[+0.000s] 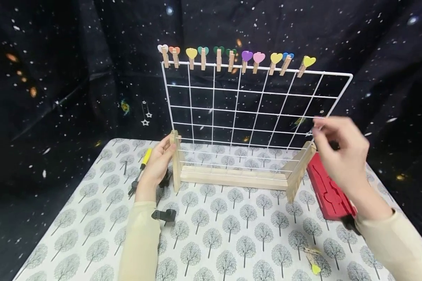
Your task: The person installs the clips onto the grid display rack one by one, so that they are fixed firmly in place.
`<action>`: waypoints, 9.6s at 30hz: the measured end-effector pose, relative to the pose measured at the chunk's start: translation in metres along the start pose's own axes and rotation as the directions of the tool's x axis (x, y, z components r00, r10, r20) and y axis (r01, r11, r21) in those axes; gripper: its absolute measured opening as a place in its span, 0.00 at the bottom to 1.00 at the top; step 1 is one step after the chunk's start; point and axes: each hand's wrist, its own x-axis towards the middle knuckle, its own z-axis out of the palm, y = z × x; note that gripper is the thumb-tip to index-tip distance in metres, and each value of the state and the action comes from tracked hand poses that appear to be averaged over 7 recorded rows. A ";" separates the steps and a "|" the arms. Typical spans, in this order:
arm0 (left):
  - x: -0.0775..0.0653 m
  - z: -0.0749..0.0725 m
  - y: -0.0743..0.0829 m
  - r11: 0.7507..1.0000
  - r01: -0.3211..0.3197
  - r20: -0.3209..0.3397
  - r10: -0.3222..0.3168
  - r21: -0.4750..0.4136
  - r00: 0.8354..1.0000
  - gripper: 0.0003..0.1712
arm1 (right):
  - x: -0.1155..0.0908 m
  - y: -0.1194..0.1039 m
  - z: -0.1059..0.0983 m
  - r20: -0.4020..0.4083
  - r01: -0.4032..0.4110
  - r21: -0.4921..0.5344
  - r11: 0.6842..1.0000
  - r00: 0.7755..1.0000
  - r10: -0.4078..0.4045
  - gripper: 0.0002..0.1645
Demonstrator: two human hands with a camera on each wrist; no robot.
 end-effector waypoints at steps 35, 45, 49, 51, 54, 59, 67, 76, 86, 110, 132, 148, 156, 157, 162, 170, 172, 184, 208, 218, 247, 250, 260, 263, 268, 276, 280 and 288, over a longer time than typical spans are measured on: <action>-0.012 0.009 0.018 0.994 0.029 0.003 -0.029 0.109 1.000 0.30 | -0.182 0.059 -0.063 0.977 -0.495 -0.171 0.852 0.027 0.212 0.10; -0.011 0.009 0.015 0.994 0.017 0.009 -0.018 0.110 1.000 0.30 | -0.179 0.058 -0.064 0.981 -0.357 -0.058 0.932 0.151 0.119 0.04; -0.013 0.011 0.013 0.994 0.017 0.023 -0.019 0.105 1.000 0.29 | -0.183 0.056 -0.069 0.979 -0.370 -0.054 0.927 0.161 0.121 0.07; -0.014 0.011 0.013 0.993 0.029 0.023 -0.032 0.111 0.999 0.29 | -0.186 0.056 -0.071 0.978 -0.379 -0.046 0.924 0.173 0.119 0.07; -0.012 0.009 0.013 0.995 0.031 0.017 -0.033 0.098 0.999 0.29 | -0.188 0.057 -0.070 0.972 -0.401 -0.040 0.915 0.197 0.129 0.05; -0.005 0.005 0.008 0.998 0.011 0.009 -0.012 0.060 1.000 0.29 | -0.186 0.059 -0.069 0.964 -0.469 -0.082 0.879 0.187 0.189 0.02; 0.002 0.002 0.004 0.999 0.000 0.019 -0.001 0.053 1.000 0.30 | -0.186 0.062 -0.070 0.939 -0.442 -0.136 0.886 0.228 0.258 0.06; -0.002 0.002 0.003 0.999 0.022 0.011 -0.023 0.045 1.000 0.31 | -0.193 0.065 -0.076 0.937 -0.472 -0.144 0.870 0.218 0.273 0.07; 0.000 0.004 0.001 0.999 0.000 0.026 -0.001 0.043 1.000 0.31 | -0.179 0.067 -0.087 0.928 -0.397 0.020 0.917 0.348 0.131 0.08; -0.010 0.009 0.017 0.994 0.013 0.025 -0.016 0.109 1.000 0.31 | -0.016 0.027 -0.052 0.521 -0.503 0.118 0.856 0.766 0.378 0.09; -0.010 0.008 0.018 0.995 0.019 0.013 -0.021 0.094 1.000 0.30 | 0.130 0.006 -0.004 0.136 0.017 0.137 0.990 0.990 -0.036 0.06; -0.012 0.010 0.018 0.996 0.018 0.014 -0.020 0.090 1.000 0.30 | 0.121 0.021 0.000 0.217 -0.208 0.031 0.978 0.956 0.197 0.11; -0.013 0.007 0.017 0.994 0.046 -0.002 -0.046 0.096 0.999 0.31 | 0.098 0.005 -0.006 0.178 -0.097 0.073 0.993 0.981 0.082 0.10; -0.013 0.007 0.016 0.994 0.049 -0.003 -0.049 0.095 0.999 0.31 | 0.091 0.004 -0.009 0.181 -0.093 0.096 0.991 0.981 0.074 0.10; -0.010 0.005 0.008 0.997 0.047 0.001 -0.047 0.065 0.999 0.31 | 0.038 0.018 -0.031 0.371 -0.194 0.086 0.977 0.916 0.150 0.09; 0.003 0.002 0.004 1.000 -0.018 -0.006 0.018 0.023 1.000 0.29 | -0.077 0.067 -0.061 0.769 -0.162 -0.138 0.977 0.604 0.209 0.13; 0.002 0.003 0.006 1.000 -0.011 -0.009 0.011 0.020 1.000 0.29 | -0.102 0.070 -0.067 0.818 -0.202 -0.117 0.972 0.536 0.210 0.12; -0.008 0.011 0.016 0.999 -0.011 0.006 0.011 0.043 1.000 0.29 | -0.185 0.058 -0.084 0.952 -0.341 -0.179 0.923 0.177 0.250 0.06; -0.009 -0.002 0.002 0.999 -0.013 0.019 0.012 0.048 1.000 0.28 | -0.216 0.028 -0.080 0.938 -0.323 -0.111 0.940 0.278 0.207 0.10; -0.004 0.002 0.003 0.997 -0.007 0.019 0.006 0.083 1.000 0.31 | -0.207 0.031 -0.072 0.932 -0.340 0.124 0.932 0.362 0.008 0.10; -0.012 0.010 0.013 0.994 0.024 0.013 -0.026 0.107 1.000 0.31 | -0.187 0.030 -0.085 0.976 -0.277 0.018 0.961 0.214 0.043 0.03; -0.010 0.009 0.013 0.995 0.027 0.006 -0.028 0.096 1.000 0.31 | -0.194 0.030 -0.081 0.975 -0.247 -0.067 0.967 0.191 0.116 0.03; -0.001 0.001 0.001 0.998 -0.010 0.000 0.010 0.061 1.000 0.31 | -0.206 0.029 -0.075 0.926 -0.071 -0.178 0.981 0.326 0.191 0.13; -0.002 0.002 0.000 0.999 -0.006 0.003 0.006 0.046 1.000 0.31 | -0.211 0.031 -0.077 0.914 -0.171 -0.119 0.978 0.365 0.175 0.12; -0.003 0.003 0.002 0.999 0.001 -0.001 -0.001 0.049 1.000 0.31 | -0.209 0.037 -0.082 0.882 -0.301 0.008 0.954 0.452 0.135 0.14; -0.003 0.003 0.003 0.998 0.019 -0.010 -0.018 0.065 1.000 0.32 | -0.181 0.041 -0.087 0.750 -0.273 -0.109 0.956 0.609 0.259 0.14; -0.003 0.003 0.002 0.998 0.019 -0.011 -0.019 0.062 1.000 0.32 | -0.140 0.047 -0.088 0.688 -0.330 -0.169 0.929 0.636 0.351 0.14; -0.002 0.003 -0.001 0.998 0.026 -0.019 -0.025 0.063 1.000 0.32 | -0.027 0.048 -0.086 0.361 -0.352 -0.143 0.925 0.852 0.380 0.13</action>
